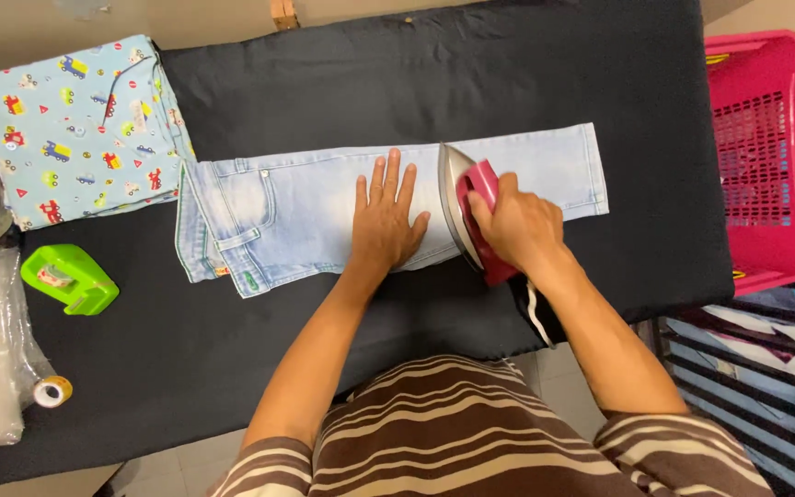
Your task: Ironing a pair of jeans and folding them on an ironing board.
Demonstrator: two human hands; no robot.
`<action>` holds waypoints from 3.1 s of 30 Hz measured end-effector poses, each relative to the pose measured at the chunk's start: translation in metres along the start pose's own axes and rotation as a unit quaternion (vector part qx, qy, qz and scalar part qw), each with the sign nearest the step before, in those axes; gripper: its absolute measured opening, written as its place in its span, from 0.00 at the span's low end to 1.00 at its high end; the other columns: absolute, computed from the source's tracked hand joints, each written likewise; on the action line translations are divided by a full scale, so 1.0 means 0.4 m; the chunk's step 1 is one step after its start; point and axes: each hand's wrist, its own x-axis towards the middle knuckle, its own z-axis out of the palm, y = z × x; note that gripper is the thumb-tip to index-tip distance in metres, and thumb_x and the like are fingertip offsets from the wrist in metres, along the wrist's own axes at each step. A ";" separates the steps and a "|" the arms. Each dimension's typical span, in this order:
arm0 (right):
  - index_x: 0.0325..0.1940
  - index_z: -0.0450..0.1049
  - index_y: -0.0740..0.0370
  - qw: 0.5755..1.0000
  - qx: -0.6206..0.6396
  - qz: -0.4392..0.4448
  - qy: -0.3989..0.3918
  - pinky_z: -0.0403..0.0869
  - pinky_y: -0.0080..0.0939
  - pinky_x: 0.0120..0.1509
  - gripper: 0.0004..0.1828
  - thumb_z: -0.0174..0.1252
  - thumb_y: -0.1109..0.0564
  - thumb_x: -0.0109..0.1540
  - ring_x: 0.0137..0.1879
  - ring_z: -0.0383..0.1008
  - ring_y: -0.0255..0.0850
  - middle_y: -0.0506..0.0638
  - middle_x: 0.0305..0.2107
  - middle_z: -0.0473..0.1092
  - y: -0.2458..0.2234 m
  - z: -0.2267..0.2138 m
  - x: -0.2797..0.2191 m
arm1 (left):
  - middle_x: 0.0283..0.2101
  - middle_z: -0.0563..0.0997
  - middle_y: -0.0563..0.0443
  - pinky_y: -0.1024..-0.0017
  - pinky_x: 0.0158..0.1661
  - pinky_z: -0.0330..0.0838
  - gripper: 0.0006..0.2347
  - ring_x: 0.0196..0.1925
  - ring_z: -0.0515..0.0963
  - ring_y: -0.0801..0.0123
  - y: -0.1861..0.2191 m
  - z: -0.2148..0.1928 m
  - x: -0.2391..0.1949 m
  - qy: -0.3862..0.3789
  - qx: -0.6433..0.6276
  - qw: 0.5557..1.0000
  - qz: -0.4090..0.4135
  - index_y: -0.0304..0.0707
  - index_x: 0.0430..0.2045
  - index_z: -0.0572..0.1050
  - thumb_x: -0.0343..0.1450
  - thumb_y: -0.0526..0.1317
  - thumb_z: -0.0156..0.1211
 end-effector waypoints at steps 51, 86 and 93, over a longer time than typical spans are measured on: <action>0.50 0.69 0.73 0.989 -0.057 0.135 0.033 0.74 0.63 0.49 0.33 0.47 0.35 0.71 0.40 0.78 0.68 0.75 0.31 0.75 0.256 -0.037 0.029 | 0.78 0.45 0.35 0.44 0.71 0.44 0.33 0.79 0.44 0.45 0.001 -0.001 0.000 0.016 0.053 0.998 0.021 0.36 0.72 0.56 0.74 0.56 0.50; 0.52 0.69 0.74 0.977 -0.019 0.207 0.042 0.73 0.66 0.52 0.35 0.47 0.34 0.70 0.44 0.77 0.72 0.77 0.35 0.74 0.329 -0.008 -0.023 | 0.78 0.37 0.36 0.46 0.71 0.37 0.35 0.79 0.37 0.47 0.027 -0.038 0.019 -0.096 0.057 0.994 -0.012 0.37 0.74 0.48 0.74 0.56 0.47; 0.50 0.70 0.69 0.957 0.200 0.193 0.079 0.76 0.58 0.48 0.31 0.51 0.36 0.64 0.40 0.81 0.62 0.68 0.33 0.77 0.258 -0.119 0.102 | 0.78 0.37 0.36 0.46 0.71 0.37 0.34 0.79 0.36 0.47 0.031 -0.029 0.021 -0.087 0.054 0.995 -0.010 0.37 0.73 0.48 0.74 0.56 0.47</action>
